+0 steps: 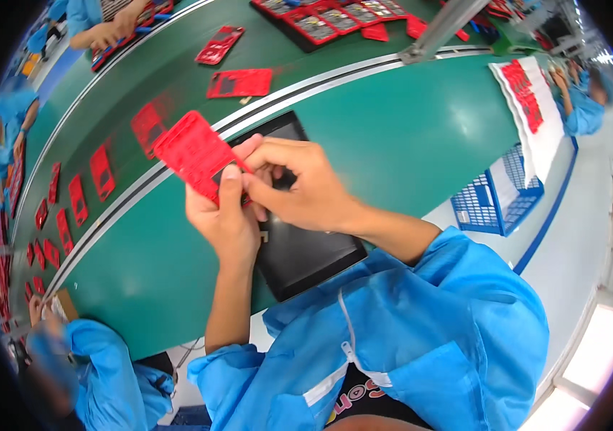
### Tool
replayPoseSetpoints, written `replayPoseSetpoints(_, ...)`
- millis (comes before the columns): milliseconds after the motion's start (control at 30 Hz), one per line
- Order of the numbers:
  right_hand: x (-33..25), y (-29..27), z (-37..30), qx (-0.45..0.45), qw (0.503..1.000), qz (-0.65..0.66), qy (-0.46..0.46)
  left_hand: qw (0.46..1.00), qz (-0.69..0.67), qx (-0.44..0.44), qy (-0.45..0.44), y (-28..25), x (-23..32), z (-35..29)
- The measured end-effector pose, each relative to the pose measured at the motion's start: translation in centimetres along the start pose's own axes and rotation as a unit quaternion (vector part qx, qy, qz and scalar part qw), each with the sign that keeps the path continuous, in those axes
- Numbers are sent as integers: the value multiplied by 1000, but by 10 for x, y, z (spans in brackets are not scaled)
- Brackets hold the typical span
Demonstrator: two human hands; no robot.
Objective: The person assembles red plastic electronic components by hand, fitting them into plastic housings with black parts on a factory assembly line.
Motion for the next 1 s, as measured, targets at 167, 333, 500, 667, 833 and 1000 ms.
replayPoseSetpoints(167,2,-11,0,-17,942,247,225,999,15,-28,-41,3,-4,1)
replayPoseSetpoints(333,34,-77,48,92,978,-32,187,994,75,-28,-74,6,-14,4)
replayPoseSetpoints(500,109,-128,109,54,959,-134,242,985,114,-73,-110,7,-16,2)
replayPoseSetpoints(667,147,-171,123,147,965,-106,188,984,122,-56,-113,2,-18,3)
replayPoseSetpoints(833,178,-244,128,316,669,-671,-47,980,120,-96,-128,11,-22,2)
replayPoseSetpoints(1000,175,-260,141,179,770,-599,127,980,125,-87,-128,9,-23,2)
Point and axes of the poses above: each hand's wrist, its own z-axis towards the middle knuckle, its own y-axis out of the palm, x = y × z, the point moved 1 cm from there along z, towards the middle knuckle, and after that the axes turned 3 degrees about x, right-handed, at the moved point
